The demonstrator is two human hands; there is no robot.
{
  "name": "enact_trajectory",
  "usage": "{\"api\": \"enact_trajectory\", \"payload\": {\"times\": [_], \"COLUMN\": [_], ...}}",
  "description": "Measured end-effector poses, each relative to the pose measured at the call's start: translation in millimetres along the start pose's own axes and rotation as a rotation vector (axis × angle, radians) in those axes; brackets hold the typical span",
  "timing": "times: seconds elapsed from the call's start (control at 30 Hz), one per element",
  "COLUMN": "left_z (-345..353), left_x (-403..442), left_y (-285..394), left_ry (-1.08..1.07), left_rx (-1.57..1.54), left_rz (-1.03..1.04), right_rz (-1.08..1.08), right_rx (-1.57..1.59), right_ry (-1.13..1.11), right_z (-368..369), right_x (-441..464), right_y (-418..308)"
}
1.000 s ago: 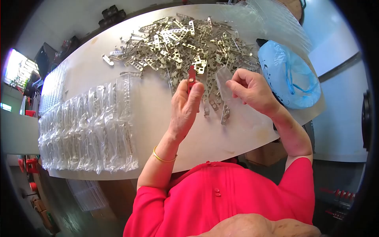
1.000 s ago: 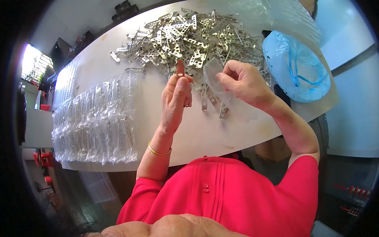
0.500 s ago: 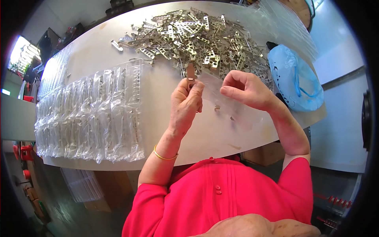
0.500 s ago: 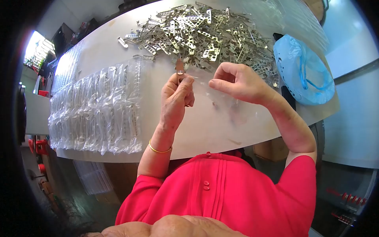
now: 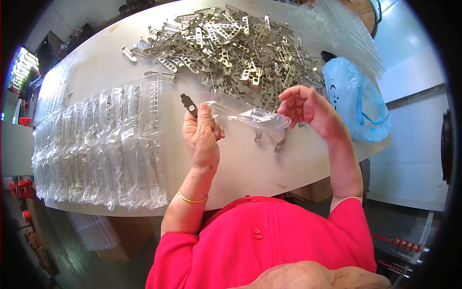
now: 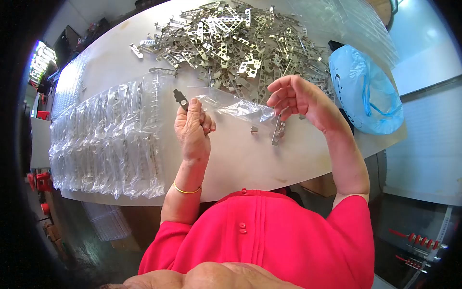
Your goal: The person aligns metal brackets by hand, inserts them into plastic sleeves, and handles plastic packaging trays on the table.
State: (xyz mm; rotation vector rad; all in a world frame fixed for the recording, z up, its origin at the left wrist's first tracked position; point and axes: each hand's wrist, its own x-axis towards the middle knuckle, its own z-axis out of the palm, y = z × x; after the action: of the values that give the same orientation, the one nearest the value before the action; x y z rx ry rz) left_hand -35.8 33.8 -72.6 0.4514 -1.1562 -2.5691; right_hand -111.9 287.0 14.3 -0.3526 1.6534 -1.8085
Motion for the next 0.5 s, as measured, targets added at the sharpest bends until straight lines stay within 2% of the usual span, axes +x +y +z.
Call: {"api": "enact_trajectory", "payload": {"times": [0.07, 0.13, 0.17, 0.23, 0.27, 0.3, 0.4, 0.43, 0.5], "left_z": [-1.4, -2.2, -1.8, -0.2, 0.3, 0.3, -2.4, -2.5, 1.2], "left_x": [1.0, 2.0, 1.7, 0.6, 0.1, -0.5, -2.1, -3.0, -5.4], "left_y": [-1.5, -3.3, -3.9, -4.7, -5.6, -6.9, -11.3, -11.9, -11.4], "left_ry": [0.021, 0.018, 0.020, 0.016, 0.016, 0.017, -0.003, -0.030, -0.023], "left_rx": [0.010, 0.032, 0.034, 0.041, 0.042, 0.031, -0.004, -0.030, -0.036], "left_rz": [0.010, 0.025, 0.025, 0.002, 0.006, -0.016, -0.047, -0.068, -0.080], "right_rz": [-0.072, -0.149, -0.148, -0.001, -0.050, -0.055, -0.218, -0.223, -0.275], "right_rx": [0.012, -0.237, -0.235, -0.299, -0.342, -0.341, -0.297, -0.295, -0.096], "right_ry": [-0.026, 0.018, 0.016, 0.072, 0.134, 0.129, 0.324, 0.314, 0.419], "right_z": [11.7, 28.4, 32.6, 36.7, 34.7, 30.6, 15.1, 10.1, 0.6], "right_x": [-7.2, -14.5, -15.1, -13.9, -10.5, -6.8, 9.0, 14.1, 23.5], "right_y": [4.9, 5.0, 8.0, 14.8, 22.6, 26.1, 28.6, 30.6, 36.2]}}
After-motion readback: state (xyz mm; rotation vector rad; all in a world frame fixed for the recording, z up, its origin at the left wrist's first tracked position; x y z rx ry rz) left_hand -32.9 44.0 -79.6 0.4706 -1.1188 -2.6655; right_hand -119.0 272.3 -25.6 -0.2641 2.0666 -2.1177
